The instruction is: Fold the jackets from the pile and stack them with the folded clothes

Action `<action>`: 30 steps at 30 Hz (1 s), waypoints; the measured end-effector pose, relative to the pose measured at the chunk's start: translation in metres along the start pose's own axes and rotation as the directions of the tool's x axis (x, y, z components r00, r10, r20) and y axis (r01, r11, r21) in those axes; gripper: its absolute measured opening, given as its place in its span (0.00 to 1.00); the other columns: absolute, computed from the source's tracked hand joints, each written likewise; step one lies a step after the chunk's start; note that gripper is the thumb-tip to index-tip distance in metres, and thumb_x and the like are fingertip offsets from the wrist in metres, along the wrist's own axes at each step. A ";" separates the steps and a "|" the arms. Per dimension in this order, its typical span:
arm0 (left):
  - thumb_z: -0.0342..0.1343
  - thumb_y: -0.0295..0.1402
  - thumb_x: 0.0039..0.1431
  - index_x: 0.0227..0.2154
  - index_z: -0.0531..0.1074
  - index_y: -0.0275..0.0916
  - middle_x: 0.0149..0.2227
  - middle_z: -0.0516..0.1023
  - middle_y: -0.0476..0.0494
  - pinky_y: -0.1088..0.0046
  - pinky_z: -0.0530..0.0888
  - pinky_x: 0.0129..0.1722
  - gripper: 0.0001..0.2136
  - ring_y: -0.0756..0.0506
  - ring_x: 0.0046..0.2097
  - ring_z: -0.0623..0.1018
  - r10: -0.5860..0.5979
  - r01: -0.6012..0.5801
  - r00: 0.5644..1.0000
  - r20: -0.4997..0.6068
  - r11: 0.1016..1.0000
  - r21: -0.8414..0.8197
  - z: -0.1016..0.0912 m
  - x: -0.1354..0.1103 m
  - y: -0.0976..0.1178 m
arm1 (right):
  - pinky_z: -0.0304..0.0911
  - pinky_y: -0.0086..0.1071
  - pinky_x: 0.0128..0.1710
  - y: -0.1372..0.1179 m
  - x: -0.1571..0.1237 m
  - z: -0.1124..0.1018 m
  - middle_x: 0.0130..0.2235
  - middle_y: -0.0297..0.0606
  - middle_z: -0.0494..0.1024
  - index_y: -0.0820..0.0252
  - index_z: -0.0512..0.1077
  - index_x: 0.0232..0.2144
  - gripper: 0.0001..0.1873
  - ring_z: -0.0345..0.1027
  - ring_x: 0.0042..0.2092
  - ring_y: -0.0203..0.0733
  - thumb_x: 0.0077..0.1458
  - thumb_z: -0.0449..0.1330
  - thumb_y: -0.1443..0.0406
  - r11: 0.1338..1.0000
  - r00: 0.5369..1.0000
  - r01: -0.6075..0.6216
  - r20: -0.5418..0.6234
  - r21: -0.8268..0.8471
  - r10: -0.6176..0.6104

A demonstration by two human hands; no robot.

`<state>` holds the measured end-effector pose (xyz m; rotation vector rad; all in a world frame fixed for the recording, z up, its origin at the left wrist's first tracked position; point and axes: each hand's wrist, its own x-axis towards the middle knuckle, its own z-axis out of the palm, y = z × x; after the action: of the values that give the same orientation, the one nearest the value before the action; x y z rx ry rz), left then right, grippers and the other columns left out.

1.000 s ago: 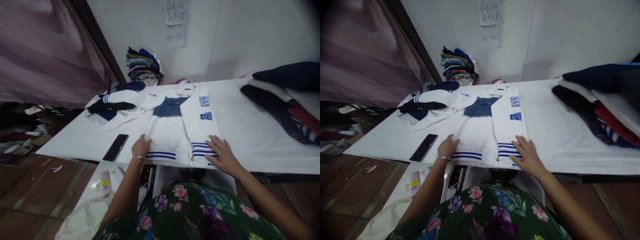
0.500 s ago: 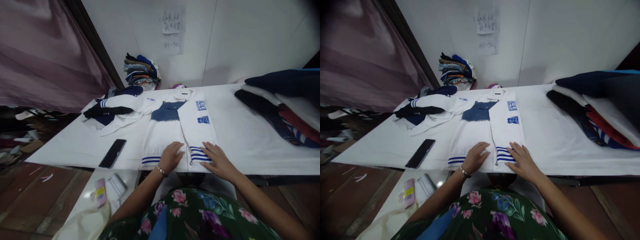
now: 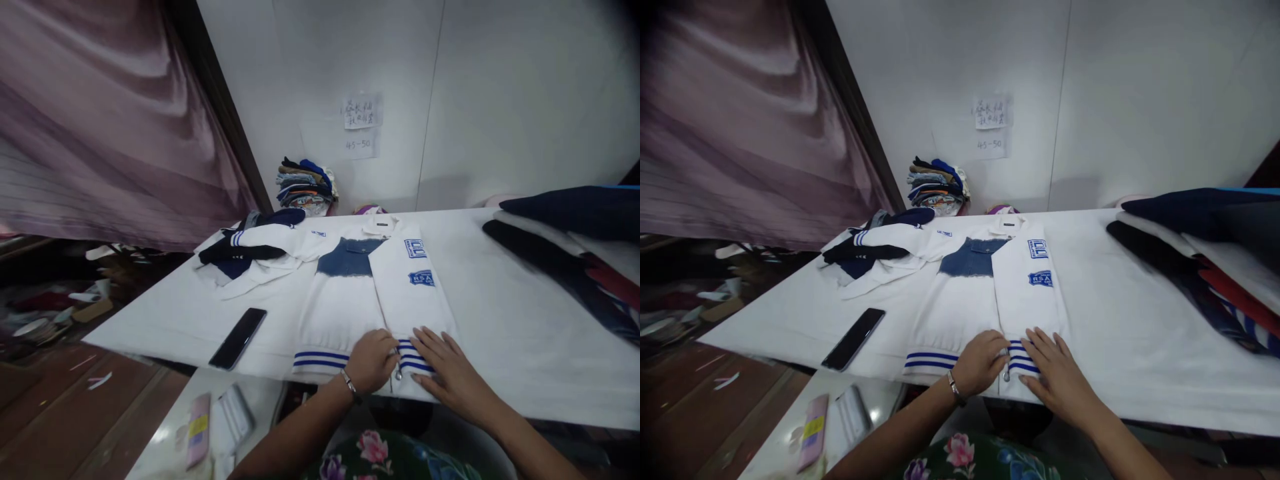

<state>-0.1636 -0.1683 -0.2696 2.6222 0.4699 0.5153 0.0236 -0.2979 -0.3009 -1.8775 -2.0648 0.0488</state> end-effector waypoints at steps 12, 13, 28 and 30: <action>0.55 0.31 0.57 0.43 0.73 0.41 0.42 0.78 0.44 0.67 0.72 0.49 0.10 0.46 0.46 0.75 -0.079 0.070 0.993 -0.089 0.992 -0.106 -0.008 -0.011 -0.011 | 0.50 0.55 0.61 -0.004 0.010 0.015 0.65 0.39 0.56 0.50 0.52 0.64 0.34 0.48 0.65 0.53 0.59 0.51 0.49 0.998 0.999 0.034 -0.041 -0.048 -0.036; 0.55 0.30 0.57 0.42 0.73 0.41 0.42 0.78 0.45 0.67 0.71 0.49 0.10 0.46 0.46 0.75 -0.090 0.081 0.990 -0.109 0.993 -0.086 -0.010 -0.011 -0.013 | 0.49 0.55 0.61 -0.003 0.009 0.016 0.65 0.39 0.55 0.50 0.52 0.64 0.35 0.48 0.65 0.52 0.59 0.51 0.48 0.999 0.999 0.024 -0.031 -0.043 -0.025; 0.53 0.33 0.59 0.43 0.74 0.40 0.47 0.77 0.41 0.62 0.69 0.52 0.11 0.43 0.50 0.74 -0.455 0.489 0.871 -0.185 0.841 0.232 -0.063 -0.020 -0.079 | 0.46 0.58 0.62 -0.002 0.002 -0.004 0.65 0.38 0.54 0.47 0.52 0.64 0.32 0.45 0.66 0.52 0.60 0.51 0.51 0.998 0.999 0.012 0.034 0.056 -0.014; 0.52 0.35 0.60 0.46 0.73 0.39 0.50 0.75 0.40 0.64 0.67 0.54 0.13 0.43 0.52 0.73 -0.530 0.548 0.836 -0.145 0.790 0.273 -0.072 -0.019 -0.086 | 0.47 0.58 0.62 -0.003 0.004 -0.008 0.65 0.38 0.55 0.46 0.52 0.64 0.31 0.46 0.65 0.52 0.61 0.51 0.51 0.998 1.000 0.001 0.031 0.068 -0.003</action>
<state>-0.2313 -0.0777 -0.2543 2.5718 1.3692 0.3464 0.0229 -0.2960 -0.2918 -1.8460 -2.0587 0.1466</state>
